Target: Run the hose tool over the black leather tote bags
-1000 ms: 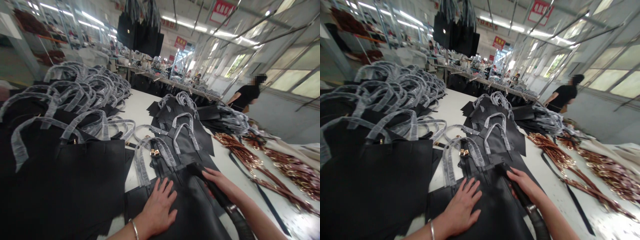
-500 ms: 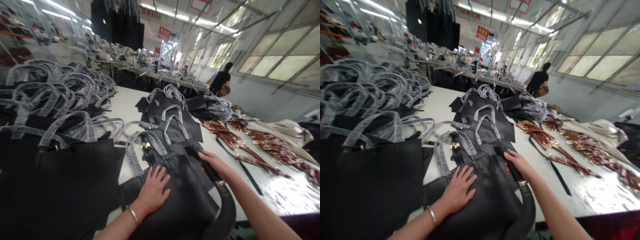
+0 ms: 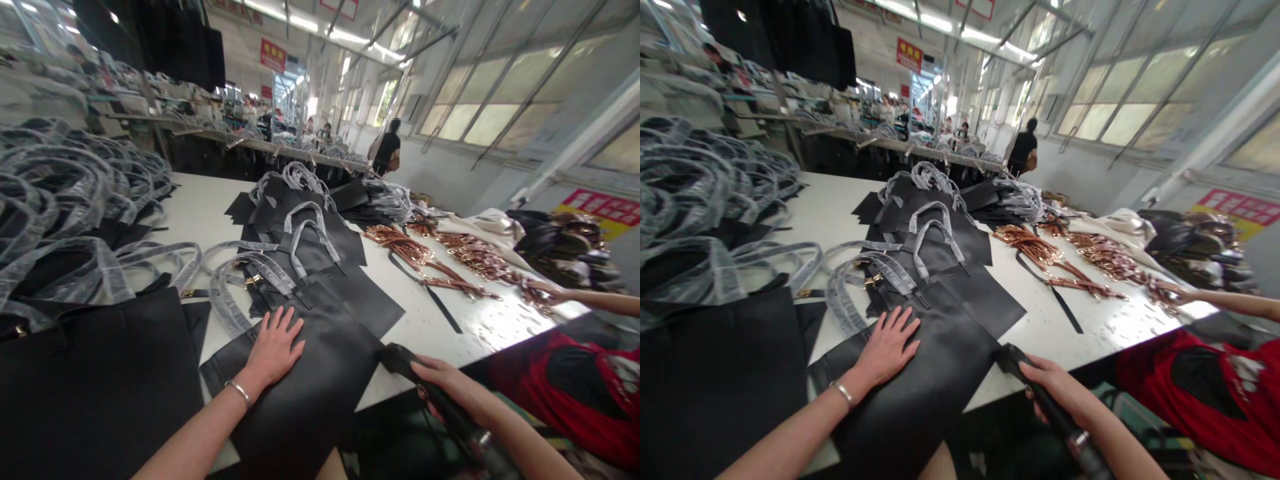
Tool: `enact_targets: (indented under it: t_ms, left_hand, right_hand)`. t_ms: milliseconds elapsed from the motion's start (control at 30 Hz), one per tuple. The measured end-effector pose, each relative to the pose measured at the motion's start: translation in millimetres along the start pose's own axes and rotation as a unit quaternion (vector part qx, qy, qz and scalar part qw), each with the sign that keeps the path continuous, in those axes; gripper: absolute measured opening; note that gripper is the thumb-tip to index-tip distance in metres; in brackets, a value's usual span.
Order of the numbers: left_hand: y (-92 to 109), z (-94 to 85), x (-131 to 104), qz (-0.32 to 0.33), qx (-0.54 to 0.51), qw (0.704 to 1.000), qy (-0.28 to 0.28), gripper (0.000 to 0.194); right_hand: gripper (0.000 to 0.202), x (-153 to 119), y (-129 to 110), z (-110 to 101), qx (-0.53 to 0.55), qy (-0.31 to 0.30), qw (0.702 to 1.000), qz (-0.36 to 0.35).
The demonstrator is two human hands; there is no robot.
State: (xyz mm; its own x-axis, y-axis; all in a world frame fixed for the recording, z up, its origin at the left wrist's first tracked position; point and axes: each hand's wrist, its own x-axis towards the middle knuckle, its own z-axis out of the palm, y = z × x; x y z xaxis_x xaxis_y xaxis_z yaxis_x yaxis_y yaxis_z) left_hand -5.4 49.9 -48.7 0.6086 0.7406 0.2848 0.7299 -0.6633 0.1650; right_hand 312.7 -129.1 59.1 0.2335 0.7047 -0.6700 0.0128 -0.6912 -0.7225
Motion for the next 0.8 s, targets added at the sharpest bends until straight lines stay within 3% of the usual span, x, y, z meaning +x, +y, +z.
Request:
enact_targets:
  t_ms: [167,300,500,633,800]
  left_hand:
    - [-1,-1.5,0,0.007,0.002,1.0,-0.005,0.046]
    - [-3,2.8,0,0.001,-0.018,1.0,0.0,0.047]
    - [-3,12.4,5,-0.164,-0.083,0.981,0.053,0.077]
    - [-5,4.0,19,-0.23,-0.104,0.967,0.043,0.088]
    - [-18,-13.7,36,-0.264,-0.092,0.96,-0.013,0.079]
  right_hand:
    - [0.043,31,-19,4,0.027,0.07,0.995,-0.07]
    - [0.045,24,-22,-2,0.034,0.1,0.988,-0.113]
    - [0.07,8,11,4,0.015,0.007,0.999,-0.037]
    - [0.074,28,10,24,0.01,0.057,0.995,-0.078]
    - [0.078,35,-10,42,0.032,0.089,0.986,-0.14]
